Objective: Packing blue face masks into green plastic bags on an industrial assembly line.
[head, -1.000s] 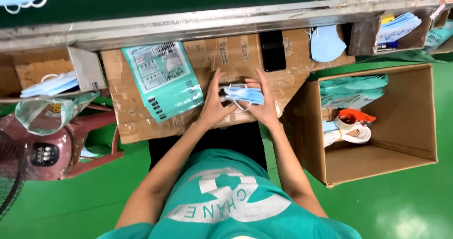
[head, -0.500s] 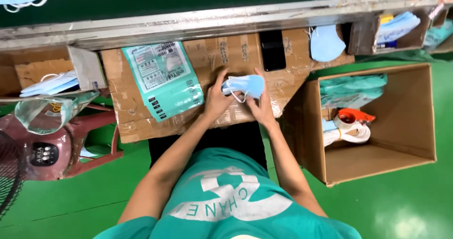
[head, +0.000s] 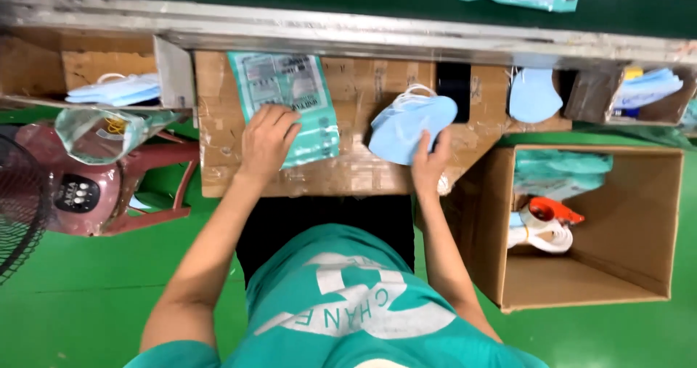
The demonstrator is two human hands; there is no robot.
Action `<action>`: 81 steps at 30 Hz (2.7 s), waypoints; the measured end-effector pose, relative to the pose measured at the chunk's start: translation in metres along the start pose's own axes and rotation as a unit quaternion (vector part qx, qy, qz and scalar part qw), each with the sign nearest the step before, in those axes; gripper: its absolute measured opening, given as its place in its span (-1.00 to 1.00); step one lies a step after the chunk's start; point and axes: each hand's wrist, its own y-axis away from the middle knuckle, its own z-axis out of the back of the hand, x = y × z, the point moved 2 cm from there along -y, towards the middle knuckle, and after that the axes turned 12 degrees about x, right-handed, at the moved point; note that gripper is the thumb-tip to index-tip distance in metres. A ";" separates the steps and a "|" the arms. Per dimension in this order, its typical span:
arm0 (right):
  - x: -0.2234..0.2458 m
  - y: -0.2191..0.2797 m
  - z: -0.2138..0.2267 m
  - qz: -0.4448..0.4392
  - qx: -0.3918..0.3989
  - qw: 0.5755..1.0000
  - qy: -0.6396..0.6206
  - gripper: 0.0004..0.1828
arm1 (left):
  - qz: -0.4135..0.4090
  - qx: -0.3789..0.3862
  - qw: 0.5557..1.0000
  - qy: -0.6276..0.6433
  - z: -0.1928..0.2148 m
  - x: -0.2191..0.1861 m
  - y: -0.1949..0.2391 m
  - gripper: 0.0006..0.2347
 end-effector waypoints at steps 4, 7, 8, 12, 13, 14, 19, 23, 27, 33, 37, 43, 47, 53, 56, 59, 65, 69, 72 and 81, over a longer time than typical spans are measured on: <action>0.024 -0.029 -0.021 -0.081 -0.015 0.984 -0.160 -0.77 | -0.007 0.072 0.997 -0.017 -0.002 0.018 0.002 -0.87; 0.081 -0.040 -0.049 -0.094 0.092 0.969 -0.211 -0.70 | -0.002 0.091 0.995 -0.038 -0.010 0.023 -0.006 -0.93; 0.102 -0.037 -0.062 -0.086 0.169 0.960 -0.206 -0.65 | 0.008 0.103 0.994 -0.032 -0.011 0.022 -0.008 -0.94; 0.107 -0.032 -0.096 -0.022 0.201 0.955 -0.216 -0.61 | -0.028 -0.010 0.995 0.091 0.015 0.004 -0.015 -0.85; 0.115 -0.035 -0.094 -0.040 0.204 0.945 -0.253 -0.59 | -0.040 -0.040 0.996 0.070 0.019 0.000 -0.016 -0.84; 0.122 -0.036 -0.093 -0.059 0.211 0.932 -0.288 -0.56 | -0.048 -0.072 0.995 0.049 0.024 -0.004 -0.014 -0.82; 0.114 -0.033 -0.075 -0.118 0.262 0.926 -0.244 -0.74 | -0.048 -0.061 0.992 0.097 0.027 -0.014 -0.006 -0.87; 0.139 -0.025 -0.064 0.026 0.194 0.981 0.008 -0.78 | 0.003 -0.131 0.986 0.106 0.033 -0.025 -0.012 -0.91; 0.150 -0.023 -0.059 0.049 0.113 0.992 0.007 -0.74 | -0.019 -0.115 0.985 0.130 0.028 -0.065 -0.015 -0.89; 0.124 -0.029 -0.041 -0.012 0.083 0.978 -0.190 -0.81 | 0.069 -0.207 0.959 0.182 0.037 -0.079 -0.006 -0.74; 0.127 -0.021 -0.040 0.007 0.112 0.981 -0.159 -0.73 | 0.269 -0.115 0.773 0.562 -0.026 -0.055 0.016 -0.60; 0.108 -0.008 -0.053 -0.117 0.053 0.927 -0.352 -0.60 | 0.256 -0.106 0.788 0.550 -0.050 -0.083 0.010 -0.71; 0.115 0.010 -0.047 -0.233 0.195 0.758 -0.577 -0.67 | 0.292 -0.179 0.757 0.556 -0.033 -0.071 -0.002 -0.71; 0.088 0.021 -0.055 -0.220 0.137 0.794 -0.549 -0.79 | 0.278 0.005 0.735 0.618 -0.078 -0.090 0.021 -0.75; 0.061 0.012 -0.061 -0.195 0.134 0.828 -0.509 -0.84 | 0.261 0.176 0.731 0.605 -0.092 -0.108 0.034 -0.71; 0.127 -0.005 -0.015 -0.061 0.173 0.930 -0.318 -0.86 | 0.021 0.306 0.854 0.419 -0.024 -0.137 0.017 -0.81; 0.144 0.008 0.013 0.065 0.163 0.984 -0.007 -0.72 | -0.049 0.031 0.985 0.161 0.094 -0.145 -0.058 -0.74; 0.175 0.007 0.019 0.146 0.135 0.980 -0.010 -0.74 | -0.076 0.043 0.976 0.200 0.087 -0.135 -0.055 -0.79; 0.201 -0.009 0.036 0.160 0.009 0.987 -0.013 -0.59 | -0.025 -0.024 0.971 0.238 0.073 -0.124 -0.039 -0.85; 0.117 -0.015 0.010 -0.036 0.114 0.860 -0.496 -0.88 | 0.170 -0.069 0.890 0.418 0.046 -0.094 -0.004 -0.88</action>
